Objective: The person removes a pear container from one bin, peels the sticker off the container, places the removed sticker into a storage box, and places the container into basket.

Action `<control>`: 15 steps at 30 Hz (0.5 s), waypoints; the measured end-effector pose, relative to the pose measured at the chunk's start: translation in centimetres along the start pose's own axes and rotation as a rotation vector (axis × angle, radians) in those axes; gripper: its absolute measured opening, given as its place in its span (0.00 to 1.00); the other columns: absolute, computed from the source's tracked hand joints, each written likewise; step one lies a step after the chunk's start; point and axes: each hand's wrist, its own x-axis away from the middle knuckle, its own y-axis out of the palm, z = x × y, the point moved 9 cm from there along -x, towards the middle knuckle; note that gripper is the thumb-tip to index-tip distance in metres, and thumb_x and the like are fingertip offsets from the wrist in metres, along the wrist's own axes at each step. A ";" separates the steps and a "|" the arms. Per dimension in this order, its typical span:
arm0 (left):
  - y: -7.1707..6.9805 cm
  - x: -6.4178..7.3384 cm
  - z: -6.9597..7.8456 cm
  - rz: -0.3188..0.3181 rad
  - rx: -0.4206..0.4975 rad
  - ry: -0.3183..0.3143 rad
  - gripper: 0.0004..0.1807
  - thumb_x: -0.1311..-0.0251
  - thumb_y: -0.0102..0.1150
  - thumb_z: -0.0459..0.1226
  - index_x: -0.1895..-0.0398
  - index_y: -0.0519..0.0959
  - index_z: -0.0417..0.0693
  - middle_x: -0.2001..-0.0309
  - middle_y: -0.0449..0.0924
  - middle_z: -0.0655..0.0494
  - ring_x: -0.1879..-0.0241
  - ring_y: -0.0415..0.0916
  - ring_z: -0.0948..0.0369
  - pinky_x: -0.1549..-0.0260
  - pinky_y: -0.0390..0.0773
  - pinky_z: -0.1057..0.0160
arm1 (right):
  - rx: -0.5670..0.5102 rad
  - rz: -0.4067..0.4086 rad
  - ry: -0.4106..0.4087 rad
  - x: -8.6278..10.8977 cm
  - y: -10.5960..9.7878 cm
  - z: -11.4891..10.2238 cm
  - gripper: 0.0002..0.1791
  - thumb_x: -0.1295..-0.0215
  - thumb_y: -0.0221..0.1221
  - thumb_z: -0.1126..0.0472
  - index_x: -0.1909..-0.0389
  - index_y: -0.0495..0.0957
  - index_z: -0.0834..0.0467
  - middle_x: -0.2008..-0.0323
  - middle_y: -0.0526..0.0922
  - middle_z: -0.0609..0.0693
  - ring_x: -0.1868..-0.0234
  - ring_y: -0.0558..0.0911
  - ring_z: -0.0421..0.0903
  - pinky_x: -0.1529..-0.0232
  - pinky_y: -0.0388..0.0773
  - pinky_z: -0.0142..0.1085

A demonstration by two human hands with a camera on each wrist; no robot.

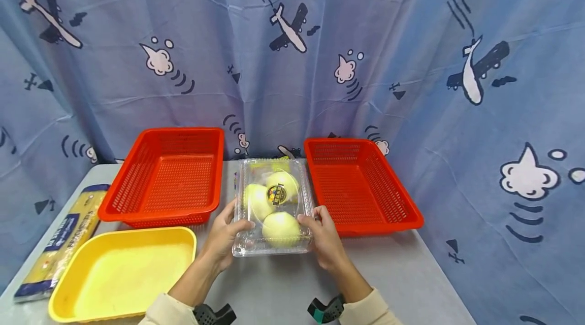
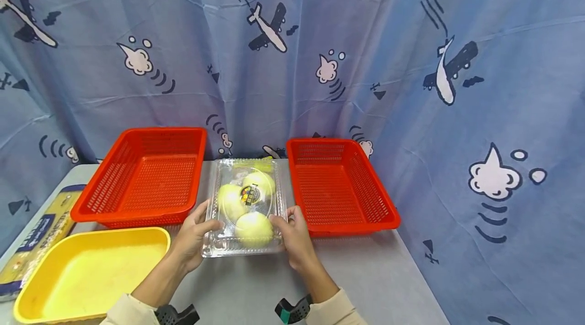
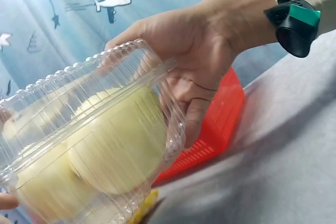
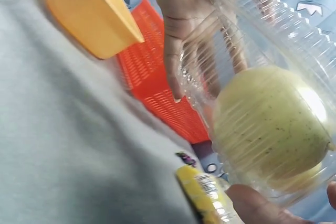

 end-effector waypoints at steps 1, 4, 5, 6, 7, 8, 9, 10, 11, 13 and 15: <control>-0.2 0.0 -0.2 0.003 0.005 -0.005 0.46 0.54 0.56 0.24 0.27 0.58 0.52 0.41 0.66 0.41 0.63 0.76 0.51 0.77 0.79 0.60 | 0.001 0.002 0.003 0.0 0.0 0.4 0.15 0.37 0.58 0.65 0.64 0.58 0.60 0.74 0.75 0.53 0.77 0.76 0.45 0.79 0.73 0.36; -0.6 0.1 -0.8 0.008 0.012 -0.015 0.45 0.54 0.56 0.23 0.28 0.58 0.52 0.42 0.67 0.40 0.63 0.76 0.51 0.78 0.78 0.61 | 0.004 0.002 0.017 0.1 0.1 1.3 0.15 0.36 0.57 0.66 0.64 0.57 0.60 0.76 0.76 0.53 0.77 0.77 0.45 0.79 0.74 0.36; -0.8 0.1 -1.0 0.012 0.009 -0.017 0.45 0.54 0.55 0.23 0.28 0.59 0.52 0.43 0.67 0.40 0.63 0.76 0.51 0.77 0.78 0.61 | 0.012 0.002 0.021 0.1 0.1 1.6 0.16 0.36 0.57 0.65 0.64 0.56 0.60 0.77 0.76 0.53 0.78 0.77 0.45 0.79 0.74 0.36; -1.0 0.1 -1.2 0.018 0.006 -0.019 0.45 0.55 0.56 0.23 0.28 0.59 0.52 0.43 0.68 0.41 0.63 0.76 0.51 0.77 0.78 0.61 | 0.017 0.000 0.023 0.1 0.2 1.8 0.16 0.36 0.57 0.65 0.64 0.56 0.59 0.77 0.77 0.53 0.78 0.77 0.45 0.79 0.74 0.36; -1.2 0.2 -1.3 0.023 0.005 -0.020 0.45 0.55 0.56 0.23 0.28 0.59 0.51 0.43 0.68 0.40 0.63 0.76 0.51 0.75 0.79 0.60 | 0.023 -0.001 0.027 0.1 0.2 2.1 0.16 0.37 0.57 0.65 0.64 0.56 0.59 0.78 0.77 0.53 0.79 0.77 0.45 0.80 0.74 0.36; -1.3 0.2 -1.5 0.026 0.004 -0.019 0.45 0.55 0.55 0.23 0.28 0.59 0.51 0.43 0.68 0.40 0.61 0.76 0.50 0.74 0.79 0.59 | 0.028 0.000 0.028 0.1 0.2 2.3 0.16 0.37 0.58 0.65 0.64 0.57 0.59 0.78 0.77 0.53 0.79 0.77 0.44 0.81 0.74 0.36; -1.5 0.2 -1.6 0.032 0.001 -0.019 0.45 0.55 0.56 0.23 0.28 0.59 0.50 0.43 0.68 0.40 0.60 0.76 0.50 0.71 0.79 0.58 | 0.034 0.002 0.029 0.1 0.2 2.5 0.16 0.37 0.58 0.65 0.64 0.57 0.59 0.79 0.76 0.53 0.80 0.76 0.44 0.82 0.73 0.35; -1.7 0.2 -1.8 0.037 -0.004 -0.016 0.45 0.56 0.55 0.23 0.28 0.59 0.49 0.43 0.68 0.40 0.59 0.76 0.50 0.69 0.80 0.56 | 0.038 0.003 0.030 0.1 0.2 2.8 0.16 0.37 0.58 0.65 0.64 0.57 0.59 0.79 0.76 0.52 0.80 0.76 0.44 0.83 0.72 0.34; -1.9 0.1 -2.0 0.043 -0.008 -0.015 0.45 0.56 0.55 0.23 0.28 0.59 0.49 0.42 0.67 0.39 0.58 0.75 0.50 0.66 0.79 0.54 | 0.048 0.006 0.029 0.1 0.2 3.0 0.16 0.37 0.59 0.64 0.64 0.57 0.59 0.79 0.75 0.52 0.81 0.75 0.43 0.84 0.70 0.33; -2.2 0.1 -2.3 0.049 -0.015 -0.011 0.45 0.56 0.55 0.23 0.28 0.58 0.47 0.40 0.66 0.39 0.56 0.74 0.50 0.59 0.78 0.51 | 0.055 0.012 0.032 0.1 0.1 3.4 0.16 0.37 0.59 0.64 0.64 0.58 0.58 0.80 0.75 0.51 0.82 0.74 0.43 0.85 0.69 0.32; -2.6 0.0 -2.8 0.062 -0.031 -0.012 0.45 0.56 0.55 0.23 0.27 0.58 0.45 0.38 0.65 0.39 0.55 0.74 0.51 0.57 0.77 0.51 | 0.065 0.018 0.038 0.1 0.1 4.0 0.16 0.37 0.59 0.64 0.65 0.58 0.58 0.81 0.74 0.50 0.83 0.72 0.42 0.86 0.66 0.31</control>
